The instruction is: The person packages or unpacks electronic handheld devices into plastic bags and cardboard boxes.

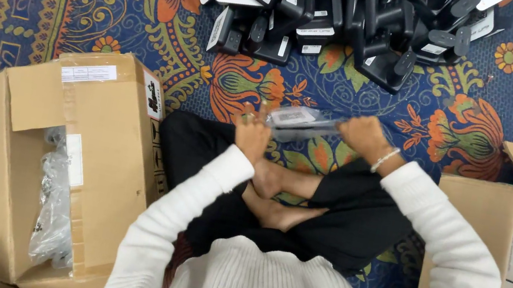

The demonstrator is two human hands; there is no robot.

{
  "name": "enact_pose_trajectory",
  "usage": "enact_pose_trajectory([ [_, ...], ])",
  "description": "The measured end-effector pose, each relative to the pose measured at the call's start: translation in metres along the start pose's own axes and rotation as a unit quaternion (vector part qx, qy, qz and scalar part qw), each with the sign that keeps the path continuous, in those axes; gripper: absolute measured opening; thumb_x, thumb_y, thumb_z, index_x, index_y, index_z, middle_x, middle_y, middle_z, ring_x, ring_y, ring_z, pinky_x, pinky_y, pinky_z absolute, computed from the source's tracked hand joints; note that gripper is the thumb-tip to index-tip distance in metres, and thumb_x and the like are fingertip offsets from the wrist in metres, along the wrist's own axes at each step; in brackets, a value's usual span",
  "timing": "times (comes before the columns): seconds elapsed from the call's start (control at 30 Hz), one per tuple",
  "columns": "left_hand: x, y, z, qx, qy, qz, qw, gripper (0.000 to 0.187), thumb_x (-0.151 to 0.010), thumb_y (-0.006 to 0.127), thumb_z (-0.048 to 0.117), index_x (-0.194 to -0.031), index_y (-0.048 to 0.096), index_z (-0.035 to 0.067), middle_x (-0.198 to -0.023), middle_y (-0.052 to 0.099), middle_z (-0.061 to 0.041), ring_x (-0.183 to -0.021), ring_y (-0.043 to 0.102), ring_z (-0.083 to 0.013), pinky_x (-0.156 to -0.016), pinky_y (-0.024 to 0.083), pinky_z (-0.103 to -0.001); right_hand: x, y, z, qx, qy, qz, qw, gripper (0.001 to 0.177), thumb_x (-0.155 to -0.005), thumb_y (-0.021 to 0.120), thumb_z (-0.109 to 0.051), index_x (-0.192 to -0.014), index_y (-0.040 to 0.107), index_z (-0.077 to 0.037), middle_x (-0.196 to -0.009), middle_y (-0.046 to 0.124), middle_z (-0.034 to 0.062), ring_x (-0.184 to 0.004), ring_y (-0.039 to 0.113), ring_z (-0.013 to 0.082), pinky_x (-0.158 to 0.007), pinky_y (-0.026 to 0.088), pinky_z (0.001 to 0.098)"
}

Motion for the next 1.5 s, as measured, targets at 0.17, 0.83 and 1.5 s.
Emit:
enact_pose_trajectory([
  [0.17,-0.046,0.046,-0.133,0.701,0.119,0.16,0.685,0.043,-0.075,0.079,0.037,-0.105,0.079,0.007,-0.144,0.062,-0.005,-0.129,0.058,-0.0298,-0.1,0.046,-0.05,0.014,-0.106,0.037,-0.157,-0.046,0.117,0.98,0.029,-0.088,0.072,-0.04,-0.098,0.072,-0.012,-0.102,0.076,0.0092,-0.088,0.074,0.0277,-0.065,0.058,0.0395],
  [0.83,-0.086,0.012,0.168,0.998,0.046,-0.01,-0.041,0.018,-0.086,0.077,-0.01,-0.092,0.061,-0.002,-0.081,0.058,0.002,-0.079,0.054,-0.0078,-0.073,0.045,-0.027,-0.047,0.139,-0.021,-0.739,0.164,0.267,0.596,0.029,-0.081,0.07,0.012,-0.08,0.05,-0.008,-0.076,0.052,-0.0061,-0.072,0.045,0.0029,-0.061,0.037,0.0226],
  [1.5,-0.067,-0.011,0.011,0.798,0.183,0.077,0.569,0.084,-0.08,0.064,-0.003,-0.158,0.034,0.004,-0.077,0.072,-0.019,-0.08,0.072,-0.0377,-0.114,0.038,-0.052,-0.018,-0.004,-0.036,-0.22,0.052,0.24,0.944,0.061,-0.091,0.071,-0.01,-0.149,0.055,-0.019,-0.08,0.058,0.0088,-0.074,0.061,0.0264,-0.071,0.053,0.0379],
])
Point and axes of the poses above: each hand's wrist, its own x-axis away from the middle knuckle, its own y-axis out of the palm, z = x × y, the point moved 1 cm from there along -x, towards the middle knuckle
